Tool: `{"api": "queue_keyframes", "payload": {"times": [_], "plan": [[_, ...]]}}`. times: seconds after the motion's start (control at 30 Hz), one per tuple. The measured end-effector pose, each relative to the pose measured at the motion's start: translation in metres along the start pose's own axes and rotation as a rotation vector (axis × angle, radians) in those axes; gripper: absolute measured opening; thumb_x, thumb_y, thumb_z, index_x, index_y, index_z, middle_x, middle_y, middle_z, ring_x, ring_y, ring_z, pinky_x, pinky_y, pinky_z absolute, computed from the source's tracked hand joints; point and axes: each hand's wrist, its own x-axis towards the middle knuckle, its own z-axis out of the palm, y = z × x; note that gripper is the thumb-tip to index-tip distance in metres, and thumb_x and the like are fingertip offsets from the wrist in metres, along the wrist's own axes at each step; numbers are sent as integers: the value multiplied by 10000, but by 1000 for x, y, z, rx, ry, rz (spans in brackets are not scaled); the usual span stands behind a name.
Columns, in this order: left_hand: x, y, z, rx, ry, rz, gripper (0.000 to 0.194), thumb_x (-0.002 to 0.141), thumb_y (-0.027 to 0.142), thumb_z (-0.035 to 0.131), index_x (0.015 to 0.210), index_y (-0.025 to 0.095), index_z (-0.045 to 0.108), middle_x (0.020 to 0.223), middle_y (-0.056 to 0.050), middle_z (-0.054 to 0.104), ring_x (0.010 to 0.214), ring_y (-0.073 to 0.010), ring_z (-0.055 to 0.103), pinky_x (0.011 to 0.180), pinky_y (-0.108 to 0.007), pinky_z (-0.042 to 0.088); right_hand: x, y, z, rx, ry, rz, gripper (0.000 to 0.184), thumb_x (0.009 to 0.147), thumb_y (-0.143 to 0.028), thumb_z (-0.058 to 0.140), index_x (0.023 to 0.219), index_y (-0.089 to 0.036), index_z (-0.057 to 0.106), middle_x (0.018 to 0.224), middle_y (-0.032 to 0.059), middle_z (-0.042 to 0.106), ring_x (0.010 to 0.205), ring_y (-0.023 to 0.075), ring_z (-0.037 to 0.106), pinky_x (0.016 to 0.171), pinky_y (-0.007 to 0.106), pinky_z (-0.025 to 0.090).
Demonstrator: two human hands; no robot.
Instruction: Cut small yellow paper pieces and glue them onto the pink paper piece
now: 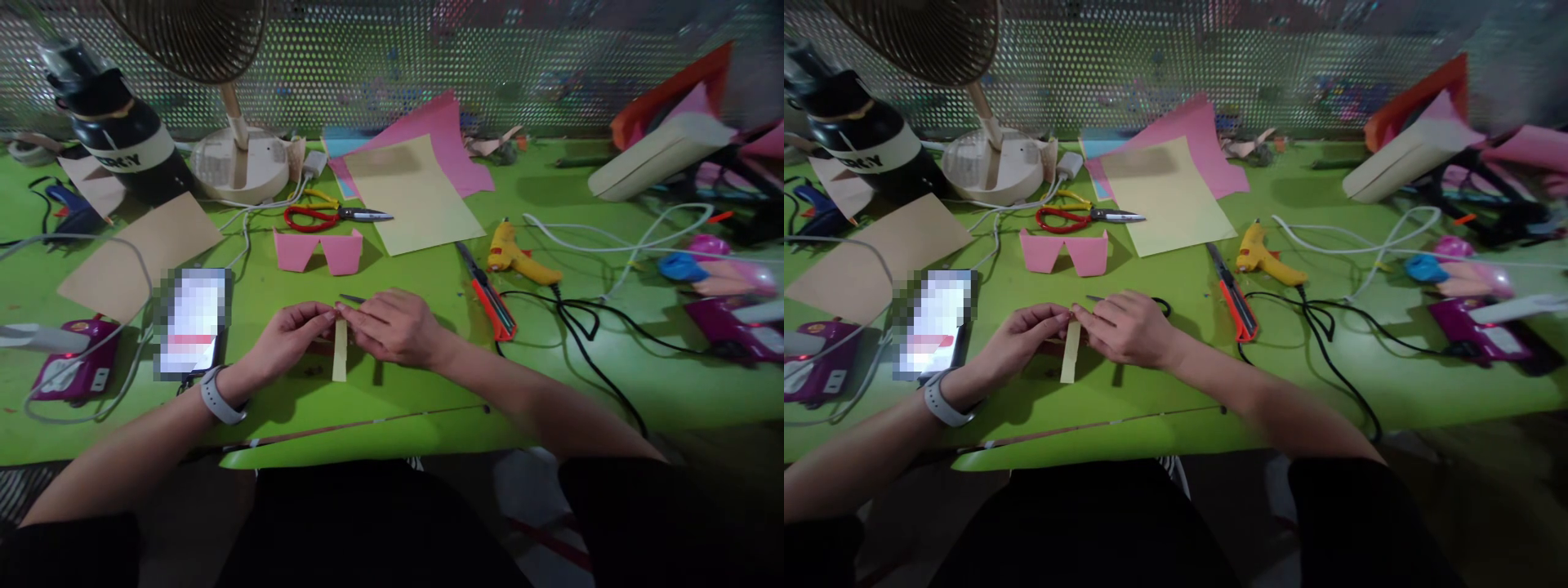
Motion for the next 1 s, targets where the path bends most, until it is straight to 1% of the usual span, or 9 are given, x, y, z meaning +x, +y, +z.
{"api": "queue_keyframes", "payload": {"times": [0.1,0.17,0.23,0.33,0.4,0.53,0.67,0.8,1.0], "plan": [[2,-2,-1,33,-19,17,288,839,437,684,914,159,667,849,-28,692,746,-125,652,720,-255,570,0,0,0,83,55,41,313,942,-277,522,1146,-188,742,849,93,730,709,187,612,626,342,462],[2,-3,-1,62,-26,39,270,849,424,669,916,162,663,840,-20,683,741,-119,647,723,-250,569,1,-1,-1,220,112,101,294,949,-284,513,1105,-195,746,856,84,733,696,175,613,632,336,477],[2,-4,-2,89,-31,64,251,856,409,657,908,164,658,824,-8,671,735,-111,642,737,-247,566,3,-2,-3,391,133,200,288,971,-322,491,1047,-187,734,873,76,733,712,164,621,639,321,488],[-1,-3,-2,144,-54,89,235,873,391,634,913,159,653,833,-11,677,741,-111,644,743,-245,557,8,-5,-5,584,57,364,315,970,-445,520,911,-179,679,820,48,703,686,144,600,602,282,461],[-2,-1,-1,201,-71,100,236,882,379,620,935,152,654,832,-20,684,723,-112,638,700,-233,541,10,-7,-5,664,1,427,363,939,-526,560,833,-185,625,752,23,665,640,131,566,578,268,433],[-4,-1,0,246,-89,136,237,872,361,648,955,138,649,805,-25,680,663,-98,607,596,-202,490,11,-10,-3,746,-14,435,420,912,-592,575,764,-199,561,701,0,615,631,129,539,596,274,422],[0,-5,0,95,-131,121,279,818,354,738,957,154,603,793,-22,692,687,-112,656,650,-226,542,11,-11,-3,820,13,458,407,908,-581,583,765,-200,561,703,-5,602,636,127,528,594,274,418],[3,-7,-2,28,-148,93,291,828,396,737,936,154,616,759,-9,691,660,-111,684,688,-250,586,11,-10,-2,944,30,504,378,870,-557,641,777,-195,583,701,-17,578,624,114,495,572,264,400],[0,-5,-1,109,-126,32,301,833,413,728,867,132,625,717,-4,690,551,-84,650,527,-187,536,12,-8,-4,1093,-41,589,348,830,-521,703,809,-185,616,686,-31,553,587,99,451,521,247,360]]}}
